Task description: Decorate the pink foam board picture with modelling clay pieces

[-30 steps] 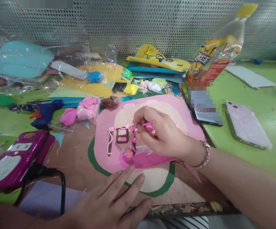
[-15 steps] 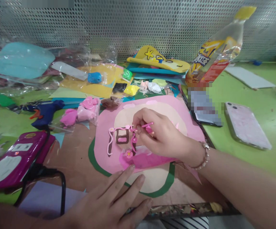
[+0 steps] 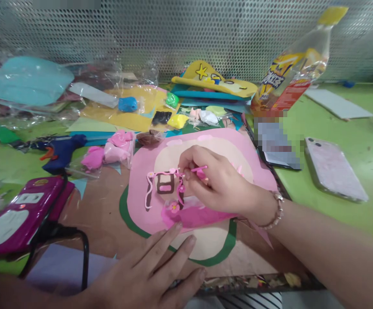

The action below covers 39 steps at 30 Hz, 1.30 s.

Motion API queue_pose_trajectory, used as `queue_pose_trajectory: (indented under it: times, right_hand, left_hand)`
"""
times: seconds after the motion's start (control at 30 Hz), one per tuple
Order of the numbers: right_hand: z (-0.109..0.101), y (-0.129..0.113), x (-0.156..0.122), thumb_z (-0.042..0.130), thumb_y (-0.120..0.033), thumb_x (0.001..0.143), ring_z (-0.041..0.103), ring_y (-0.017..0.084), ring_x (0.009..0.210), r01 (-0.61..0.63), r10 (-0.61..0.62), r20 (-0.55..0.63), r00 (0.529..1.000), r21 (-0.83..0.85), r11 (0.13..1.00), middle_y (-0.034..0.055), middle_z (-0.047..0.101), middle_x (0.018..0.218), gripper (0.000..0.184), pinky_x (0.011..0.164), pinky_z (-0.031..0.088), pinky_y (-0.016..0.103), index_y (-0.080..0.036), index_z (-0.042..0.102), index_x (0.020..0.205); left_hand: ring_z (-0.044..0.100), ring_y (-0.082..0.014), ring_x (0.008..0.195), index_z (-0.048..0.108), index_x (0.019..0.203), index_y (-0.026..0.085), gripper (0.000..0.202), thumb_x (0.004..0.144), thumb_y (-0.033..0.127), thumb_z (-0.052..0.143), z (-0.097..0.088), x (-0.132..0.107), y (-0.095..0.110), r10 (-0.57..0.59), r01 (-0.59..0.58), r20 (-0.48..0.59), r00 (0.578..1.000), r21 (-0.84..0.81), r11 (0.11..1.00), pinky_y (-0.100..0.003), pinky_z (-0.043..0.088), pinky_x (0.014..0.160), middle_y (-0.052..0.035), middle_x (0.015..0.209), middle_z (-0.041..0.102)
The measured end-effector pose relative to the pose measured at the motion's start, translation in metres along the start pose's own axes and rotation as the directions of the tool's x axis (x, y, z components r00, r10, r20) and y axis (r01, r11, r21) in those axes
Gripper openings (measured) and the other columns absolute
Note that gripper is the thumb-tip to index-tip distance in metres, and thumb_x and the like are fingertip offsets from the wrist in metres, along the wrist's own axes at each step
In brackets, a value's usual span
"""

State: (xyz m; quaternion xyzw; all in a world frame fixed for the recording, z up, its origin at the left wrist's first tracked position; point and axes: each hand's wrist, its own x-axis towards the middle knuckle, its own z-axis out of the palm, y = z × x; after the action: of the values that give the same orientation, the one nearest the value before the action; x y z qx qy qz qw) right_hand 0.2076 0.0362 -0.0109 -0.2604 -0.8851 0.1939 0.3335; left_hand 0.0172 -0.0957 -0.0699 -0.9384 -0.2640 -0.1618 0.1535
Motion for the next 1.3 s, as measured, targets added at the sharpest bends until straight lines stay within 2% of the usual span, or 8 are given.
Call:
queue_pose_trajectory:
  times: [0.53, 0.77, 1.03, 1.2, 1.3]
  right_hand:
    - [-0.0011, -0.0007, 0.0015, 0.046, -0.001, 0.074, 0.053, 0.014, 0.072, 0.093, -0.092, 0.046, 0.995, -0.006, 0.996, 0.0049, 0.056, 0.082, 0.023, 0.063, 0.045, 0.027, -0.017, 0.049, 0.092]
    - [-0.0002, -0.0005, 0.0011, 0.047, -0.001, 0.074, 0.054, 0.014, 0.072, 0.08, -0.08, 0.044, 0.996, -0.004, 0.997, 0.0048, 0.056, 0.082, 0.023, 0.063, 0.044, 0.027, -0.016, 0.049, 0.092]
    - [0.0011, 0.0001, 0.0016, 0.046, -0.001, 0.075, 0.054, 0.013, 0.071, 0.083, -0.081, 0.043, 0.996, -0.034, 0.996, 0.0042, 0.057, 0.082, 0.022, 0.062, 0.045, 0.026, -0.017, 0.049, 0.091]
    - [-0.0022, -0.0034, -0.0001, 0.047, -0.003, 0.075, 0.055, 0.015, 0.069, 0.029, -0.029, -0.042, 0.999, -0.021, 0.999, 0.0038, 0.057, 0.077, 0.02, 0.06, 0.045, 0.028, -0.018, 0.05, 0.087]
    - [-0.0023, -0.0025, -0.0008, 0.048, -0.002, 0.074, 0.054, 0.014, 0.068, 0.008, -0.008, -0.022, 1.0, -0.011, 1.0, 0.0031, 0.057, 0.077, 0.021, 0.059, 0.044, 0.027, -0.018, 0.05, 0.087]
  left_hand:
    - [0.054, -0.0279, 0.115, 0.048, 0.128, 0.031, 0.042, 0.087, 0.041, 0.05, 0.0008, 0.0001, 0.0023, -0.019, 0.019, -0.001, 1.0, 0.001, 1.0, -0.039, 0.046, 0.091, -0.0057, 0.13, 0.052]
    - [0.051, -0.0298, 0.118, 0.048, 0.128, 0.031, 0.043, 0.087, 0.041, 0.052, -0.0019, 0.0022, 0.0013, -0.026, 0.026, 0.027, 0.999, -0.001, 1.0, -0.038, 0.046, 0.092, -0.004, 0.13, 0.053]
    - [0.053, -0.0302, 0.116, 0.05, 0.127, 0.031, 0.043, 0.086, 0.043, 0.052, -0.0014, 0.0012, -0.0003, -0.01, 0.01, -0.008, 1.0, -0.001, 1.0, -0.039, 0.047, 0.091, -0.0045, 0.128, 0.055]
    - [0.052, -0.0285, 0.116, 0.049, 0.127, 0.03, 0.043, 0.086, 0.042, 0.052, -0.0014, 0.002, 0.0009, -0.024, 0.024, -0.007, 1.0, -0.015, 1.0, -0.038, 0.046, 0.092, -0.0049, 0.129, 0.054]
    - [0.052, -0.0284, 0.116, 0.049, 0.127, 0.029, 0.044, 0.086, 0.043, 0.052, -0.0012, 0.0015, 0.0012, -0.024, 0.024, -0.002, 1.0, -0.017, 1.0, -0.039, 0.047, 0.092, -0.0054, 0.129, 0.054]
